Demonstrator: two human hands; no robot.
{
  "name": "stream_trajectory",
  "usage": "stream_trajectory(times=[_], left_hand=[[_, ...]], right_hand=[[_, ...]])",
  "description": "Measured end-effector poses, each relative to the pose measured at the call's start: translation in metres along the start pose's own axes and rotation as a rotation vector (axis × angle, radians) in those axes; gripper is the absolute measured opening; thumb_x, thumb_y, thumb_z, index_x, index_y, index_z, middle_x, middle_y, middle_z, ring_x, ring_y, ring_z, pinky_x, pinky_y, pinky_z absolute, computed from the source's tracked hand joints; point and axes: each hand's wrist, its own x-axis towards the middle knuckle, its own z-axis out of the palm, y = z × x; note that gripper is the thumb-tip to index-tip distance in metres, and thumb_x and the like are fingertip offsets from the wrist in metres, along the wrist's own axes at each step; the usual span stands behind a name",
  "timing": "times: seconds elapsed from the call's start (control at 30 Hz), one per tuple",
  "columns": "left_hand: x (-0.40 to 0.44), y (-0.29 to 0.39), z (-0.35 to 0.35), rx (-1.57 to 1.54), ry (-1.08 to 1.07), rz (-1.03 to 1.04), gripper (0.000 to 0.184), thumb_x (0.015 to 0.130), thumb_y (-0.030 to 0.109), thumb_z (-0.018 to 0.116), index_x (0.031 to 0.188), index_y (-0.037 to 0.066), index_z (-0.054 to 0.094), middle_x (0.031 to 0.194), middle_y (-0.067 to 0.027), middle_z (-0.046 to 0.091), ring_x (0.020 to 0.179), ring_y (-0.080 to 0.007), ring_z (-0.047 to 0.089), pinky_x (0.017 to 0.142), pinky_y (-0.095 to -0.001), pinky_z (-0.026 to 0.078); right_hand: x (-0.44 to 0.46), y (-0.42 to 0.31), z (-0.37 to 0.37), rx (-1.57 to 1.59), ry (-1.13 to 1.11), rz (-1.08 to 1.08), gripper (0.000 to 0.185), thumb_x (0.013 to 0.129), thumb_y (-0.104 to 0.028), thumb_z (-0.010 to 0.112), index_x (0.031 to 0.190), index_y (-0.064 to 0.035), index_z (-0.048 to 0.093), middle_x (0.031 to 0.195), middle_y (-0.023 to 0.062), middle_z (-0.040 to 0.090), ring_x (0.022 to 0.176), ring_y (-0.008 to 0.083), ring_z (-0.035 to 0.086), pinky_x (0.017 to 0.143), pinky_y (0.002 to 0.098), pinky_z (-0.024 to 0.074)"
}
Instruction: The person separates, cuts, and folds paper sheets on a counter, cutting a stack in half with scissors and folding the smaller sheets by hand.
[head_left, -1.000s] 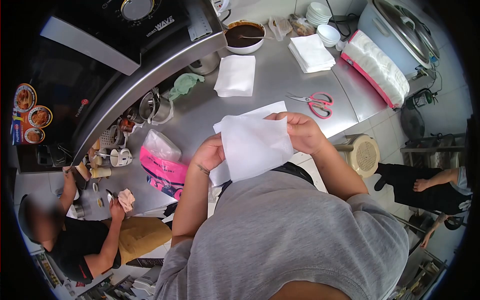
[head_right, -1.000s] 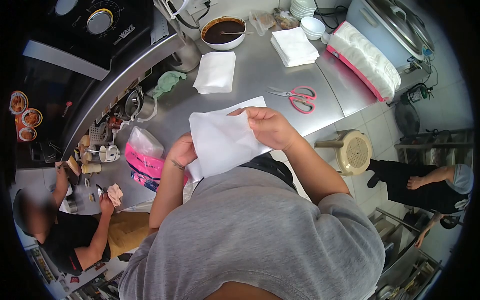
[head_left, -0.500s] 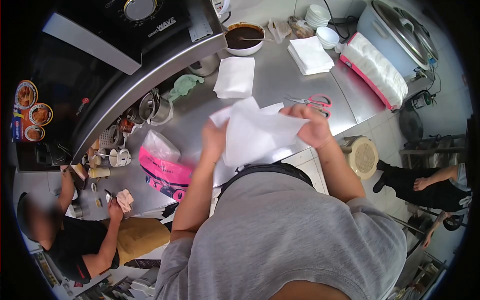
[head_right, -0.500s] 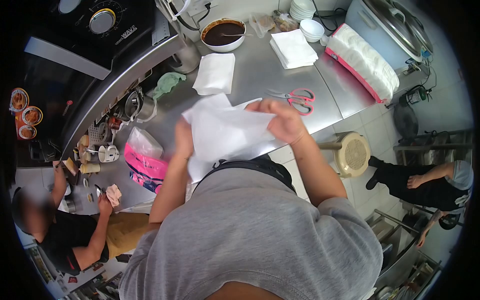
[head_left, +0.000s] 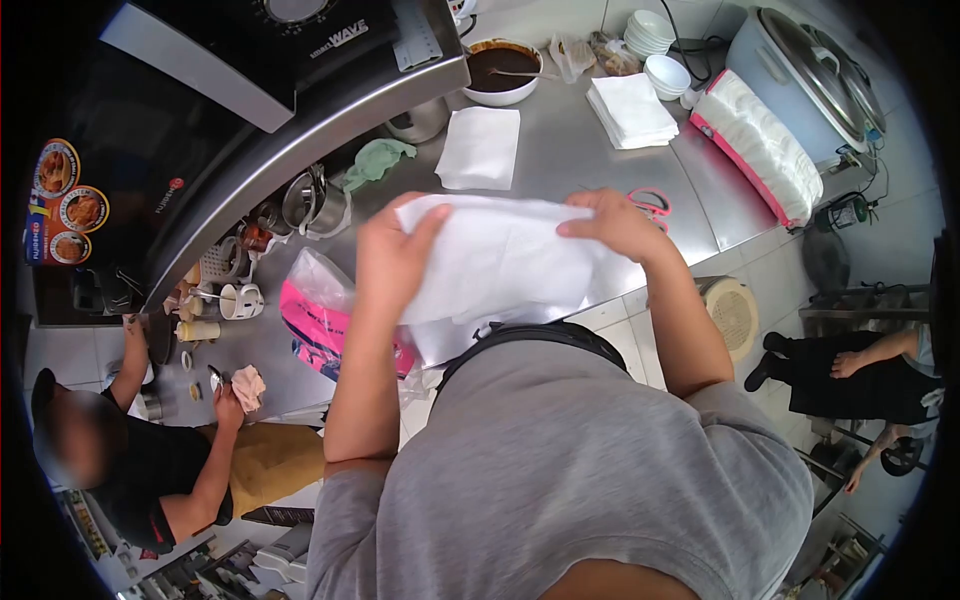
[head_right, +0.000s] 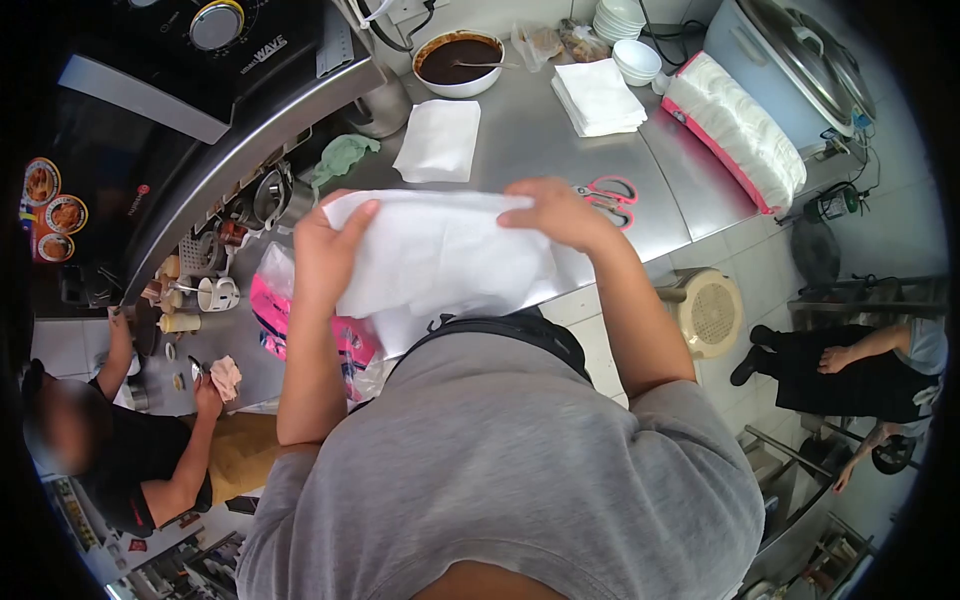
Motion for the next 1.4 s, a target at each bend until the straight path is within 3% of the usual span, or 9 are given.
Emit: stream_trajectory(times=[0.1,0.27,0.37,0.6,0.8,0.9,1.0,1.23,1.4], left_hand=[[0.005,-0.079,0.007,-0.169,0.029,-0.225,0.025,0.086,0.02,0.068,0.097,-0.002,0.065,0.084,-0.0087,0.069,0.072,-0.0138,0.062,0.066,-0.0289,0.05],[-0.002,-0.204,0.044,0.053,-0.038,-0.32,0.025,0.086,0.016,0.068,0.1,-0.003,0.064,0.087,-0.0077,0.067,0.074,-0.0111,0.061,0.066,-0.0265,0.049],[-0.006,-0.225,0.054,-0.237,0.051,-0.42,0.026,0.085,0.016,0.068,0.101,-0.003,0.061,0.088,-0.0076,0.067,0.073,-0.0115,0.06,0.066,-0.0263,0.049],[0.003,-0.236,0.055,-0.034,0.065,-0.435,0.021,0.085,0.016,0.067,0.092,-0.001,0.059,0.081,-0.0065,0.066,0.067,-0.011,0.058,0.061,-0.0267,0.047],[0.005,-0.252,0.055,0.079,0.137,-0.37,0.026,0.082,0.021,0.07,0.079,-0.001,0.057,0.066,-0.0044,0.059,0.058,-0.011,0.05,0.055,-0.0287,0.042],[0.005,-0.255,0.057,0.218,0.159,-0.342,0.031,0.081,0.023,0.072,0.074,0.0,0.053,0.061,-0.0023,0.052,0.055,-0.0112,0.043,0.052,-0.0296,0.039],[0.004,-0.237,0.058,0.227,0.17,-0.35,0.034,0.08,0.025,0.073,0.072,0.0,0.05,0.059,-0.0014,0.048,0.054,-0.0116,0.04,0.051,-0.03,0.037],[-0.002,-0.236,0.06,0.177,0.169,-0.34,0.031,0.081,0.024,0.072,0.075,0.0,0.052,0.058,-0.0008,0.049,0.052,-0.0104,0.041,0.049,-0.0289,0.037],[-0.006,-0.229,0.059,0.095,0.173,-0.344,0.028,0.081,0.024,0.073,0.08,0.0,0.056,0.06,-0.0013,0.053,0.053,-0.0088,0.044,0.05,-0.027,0.039]], right_hand=[[0.018,0.044,0.003,0.266,0.013,0.121,0.029,0.074,-0.02,0.073,0.093,0.0009,0.067,0.079,0.0082,0.065,0.077,0.0166,0.06,0.074,0.0303,0.0463],[0.052,0.154,0.051,0.239,0.13,0.283,0.024,0.073,-0.017,0.072,0.089,0.0,0.065,0.071,0.0076,0.061,0.066,0.0182,0.059,0.063,0.0349,0.0484],[0.05,0.161,0.058,0.122,0.24,0.236,0.023,0.074,-0.011,0.07,0.092,0.0016,0.064,0.076,0.0065,0.062,0.067,0.0154,0.058,0.063,0.0302,0.0468],[0.047,0.157,0.07,0.005,0.442,0.117,0.031,0.075,-0.011,0.07,0.102,0.0011,0.059,0.077,0.007,0.061,0.068,0.0163,0.057,0.064,0.03,0.0457],[0.047,0.138,0.069,-0.09,0.467,0.143,0.037,0.075,-0.014,0.07,0.106,0.0004,0.056,0.08,0.0162,0.063,0.077,0.0334,0.062,0.07,0.038,0.0486],[0.047,0.135,0.073,-0.104,0.478,0.125,0.035,0.076,-0.011,0.069,0.107,-0.0002,0.056,0.081,0.0147,0.058,0.075,0.0301,0.058,0.069,0.0368,0.0462],[0.046,0.119,0.085,-0.43,0.749,-0.221,0.037,0.076,-0.011,0.068,0.109,-0.0025,0.055,0.098,0.0165,0.059,0.094,0.0338,0.056,0.082,0.0408,0.0451],[0.047,0.093,0.149,-0.508,0.232,-0.614,0.042,0.074,-0.014,0.07,0.113,-0.0068,0.056,0.119,0.0146,0.053,0.115,0.0335,0.047,0.098,0.0465,0.0365],[0.094,0.044,0.125,-0.503,0.345,-0.608,0.038,0.075,-0.019,0.071,0.108,-0.0068,0.058,0.115,0.0114,0.054,0.112,0.0299,0.048,0.094,0.0451,0.0376]])
